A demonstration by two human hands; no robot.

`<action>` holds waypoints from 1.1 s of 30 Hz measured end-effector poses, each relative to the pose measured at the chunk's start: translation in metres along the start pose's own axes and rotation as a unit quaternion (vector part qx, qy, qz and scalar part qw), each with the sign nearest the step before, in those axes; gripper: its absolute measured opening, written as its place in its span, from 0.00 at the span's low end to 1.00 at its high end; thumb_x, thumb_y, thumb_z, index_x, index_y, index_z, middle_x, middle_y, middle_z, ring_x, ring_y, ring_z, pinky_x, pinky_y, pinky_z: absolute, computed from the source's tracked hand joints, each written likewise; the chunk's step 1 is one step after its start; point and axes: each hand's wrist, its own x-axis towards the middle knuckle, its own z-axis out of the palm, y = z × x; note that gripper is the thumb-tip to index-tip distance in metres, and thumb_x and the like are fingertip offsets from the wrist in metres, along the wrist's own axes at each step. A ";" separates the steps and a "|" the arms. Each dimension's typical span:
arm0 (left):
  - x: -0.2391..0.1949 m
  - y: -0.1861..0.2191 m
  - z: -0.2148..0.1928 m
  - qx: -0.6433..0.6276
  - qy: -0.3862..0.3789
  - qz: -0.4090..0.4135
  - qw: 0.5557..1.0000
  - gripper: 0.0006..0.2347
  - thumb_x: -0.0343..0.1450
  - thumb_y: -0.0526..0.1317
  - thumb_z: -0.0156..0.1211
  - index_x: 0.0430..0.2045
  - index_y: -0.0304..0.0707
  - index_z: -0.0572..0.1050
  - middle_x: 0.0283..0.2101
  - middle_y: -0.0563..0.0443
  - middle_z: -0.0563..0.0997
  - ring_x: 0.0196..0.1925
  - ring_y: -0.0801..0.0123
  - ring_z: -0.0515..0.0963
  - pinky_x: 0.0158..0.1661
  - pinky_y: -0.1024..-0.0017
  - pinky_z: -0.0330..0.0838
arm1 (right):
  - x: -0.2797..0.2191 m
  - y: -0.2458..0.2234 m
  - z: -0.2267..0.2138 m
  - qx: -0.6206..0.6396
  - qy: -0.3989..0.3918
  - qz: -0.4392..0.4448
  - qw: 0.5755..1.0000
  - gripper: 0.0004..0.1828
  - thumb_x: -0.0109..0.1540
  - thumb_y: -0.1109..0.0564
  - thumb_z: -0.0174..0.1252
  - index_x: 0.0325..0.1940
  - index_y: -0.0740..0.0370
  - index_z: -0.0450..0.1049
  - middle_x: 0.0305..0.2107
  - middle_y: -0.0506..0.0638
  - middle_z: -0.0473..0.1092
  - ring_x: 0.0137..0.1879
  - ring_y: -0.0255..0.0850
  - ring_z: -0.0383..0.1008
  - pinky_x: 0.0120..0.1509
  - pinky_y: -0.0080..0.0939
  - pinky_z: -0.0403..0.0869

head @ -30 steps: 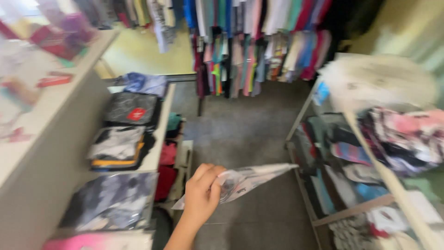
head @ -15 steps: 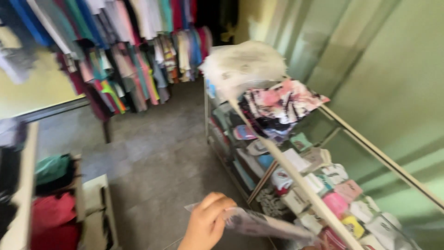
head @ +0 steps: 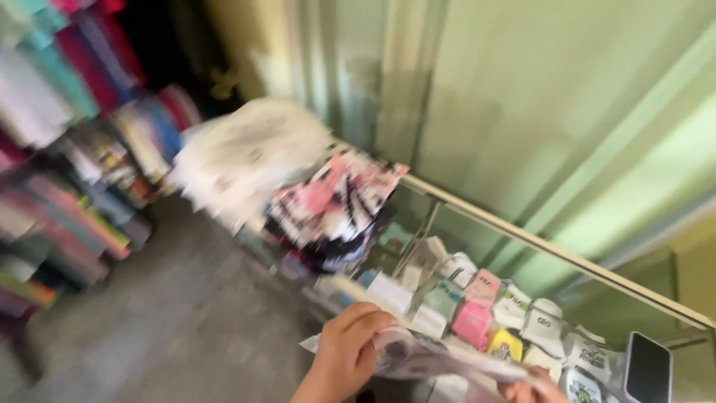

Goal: The person is bagging folded clothing items into individual plastic bags at a retail counter.

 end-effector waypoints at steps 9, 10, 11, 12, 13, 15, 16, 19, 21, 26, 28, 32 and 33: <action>0.114 -0.138 0.087 -0.222 0.012 0.087 0.971 0.11 0.76 0.32 0.50 0.50 0.48 0.74 0.51 0.52 0.76 0.51 0.64 0.78 0.55 0.65 0.76 | -0.010 -0.136 0.089 -0.114 0.025 -0.193 0.974 0.14 0.69 0.55 0.58 0.34 0.69 0.74 0.18 0.60 0.71 0.21 0.45 0.72 0.20 0.36 0.68; 0.116 -0.160 0.105 -0.233 0.002 0.091 0.968 0.11 0.76 0.32 0.50 0.50 0.48 0.74 0.51 0.52 0.76 0.51 0.64 0.78 0.55 0.65 0.76 | 0.002 -0.023 -0.011 -0.114 0.038 -0.201 0.972 0.14 0.69 0.55 0.58 0.34 0.69 0.74 0.18 0.60 0.71 0.21 0.45 0.72 0.20 0.36 0.68; 0.118 -0.180 0.123 -0.258 0.004 0.031 0.966 0.08 0.77 0.40 0.51 0.45 0.43 0.77 0.49 0.48 0.77 0.52 0.62 0.78 0.57 0.63 0.74 | -0.010 0.048 -0.096 -0.113 0.106 -0.153 0.976 0.11 0.65 0.59 0.59 0.31 0.68 0.72 0.17 0.59 0.68 0.20 0.45 0.69 0.20 0.37 0.65; 0.117 -0.198 0.142 -0.282 0.006 -0.031 0.959 0.14 0.78 0.49 0.51 0.39 0.38 0.80 0.47 0.45 0.78 0.53 0.59 0.79 0.59 0.62 0.72 | -0.010 0.066 -0.166 -0.111 0.171 -0.102 0.974 0.09 0.61 0.62 0.60 0.27 0.67 0.70 0.15 0.58 0.65 0.18 0.45 0.66 0.19 0.38 0.62; 0.107 -0.232 0.175 -0.293 -0.004 -0.029 0.956 0.14 0.78 0.49 0.51 0.39 0.38 0.80 0.47 0.45 0.78 0.53 0.59 0.79 0.59 0.62 0.72 | -0.016 0.081 -0.119 -0.105 0.234 -0.049 0.965 0.10 0.57 0.66 0.61 0.23 0.66 0.68 0.13 0.57 0.62 0.16 0.44 0.63 0.18 0.39 0.59; 0.071 -0.290 0.238 -0.467 0.053 -0.339 0.815 0.10 0.71 0.40 0.64 0.41 0.34 0.80 0.46 0.47 0.82 0.44 0.66 0.83 0.45 0.70 0.81 | 0.002 0.076 -0.004 -0.076 0.356 0.069 0.929 0.17 0.50 0.73 0.64 0.16 0.65 0.64 0.09 0.56 0.56 0.13 0.45 0.57 0.16 0.41 0.53; 0.050 -0.305 0.253 -0.471 0.039 -0.343 0.812 0.10 0.71 0.40 0.64 0.41 0.34 0.80 0.46 0.47 0.82 0.44 0.66 0.83 0.45 0.70 0.81 | 0.010 0.101 0.006 -0.069 0.368 0.067 0.925 0.17 0.50 0.73 0.64 0.16 0.65 0.64 0.09 0.56 0.56 0.13 0.45 0.57 0.16 0.41 0.53; 0.006 -0.310 0.271 -0.379 0.041 -0.553 0.741 0.18 0.70 0.39 0.61 0.55 0.36 0.74 0.40 0.46 0.81 0.34 0.69 0.81 0.37 0.73 0.78 | 0.044 0.140 0.051 -0.629 0.151 -0.073 0.759 0.31 0.47 0.62 0.66 0.54 0.39 0.80 0.33 0.41 0.79 0.31 0.32 0.78 0.40 0.33 0.78; -0.002 -0.259 0.240 -0.253 -0.091 -0.595 0.757 0.12 0.72 0.33 0.56 0.50 0.41 0.75 0.33 0.51 0.79 0.28 0.70 0.76 0.29 0.76 0.71 | 0.072 0.134 0.105 0.137 0.374 0.192 0.897 0.13 0.63 0.61 0.64 0.44 0.78 0.80 0.32 0.62 0.76 0.28 0.46 0.69 0.31 0.47 0.69; -0.114 -0.281 0.255 -0.201 -0.174 -0.502 0.823 0.13 0.65 0.36 0.68 0.42 0.47 0.76 0.37 0.56 0.83 0.39 0.73 0.83 0.44 0.76 0.78 | 0.078 0.092 0.139 0.143 0.411 0.260 0.862 0.12 0.66 0.60 0.61 0.47 0.75 0.76 0.31 0.66 0.75 0.31 0.52 0.74 0.35 0.49 0.77; -0.128 -0.278 0.255 -0.185 -0.202 -0.502 0.820 0.13 0.63 0.36 0.68 0.40 0.49 0.76 0.36 0.56 0.84 0.38 0.73 0.84 0.44 0.76 0.77 | 0.070 0.067 0.144 0.102 0.441 0.281 0.846 0.14 0.67 0.55 0.59 0.49 0.71 0.73 0.33 0.66 0.74 0.33 0.55 0.75 0.36 0.51 0.76; -0.117 -0.268 0.260 -0.290 -0.187 -0.634 0.692 0.16 0.68 0.30 0.66 0.47 0.41 0.69 0.32 0.42 0.81 0.20 0.62 0.81 0.20 0.68 0.80 | 0.021 0.053 0.084 0.102 0.431 0.226 0.867 0.20 0.67 0.50 0.49 0.49 0.71 0.75 0.39 0.64 0.75 0.38 0.54 0.73 0.48 0.52 0.73; -0.109 -0.265 0.260 -0.327 -0.164 -0.622 0.692 0.15 0.69 0.25 0.64 0.44 0.38 0.68 0.28 0.41 0.79 0.20 0.61 0.79 0.21 0.64 0.79 | 0.004 0.054 0.062 0.055 0.385 0.188 0.902 0.23 0.66 0.49 0.47 0.44 0.73 0.77 0.36 0.64 0.75 0.39 0.54 0.75 0.45 0.48 0.72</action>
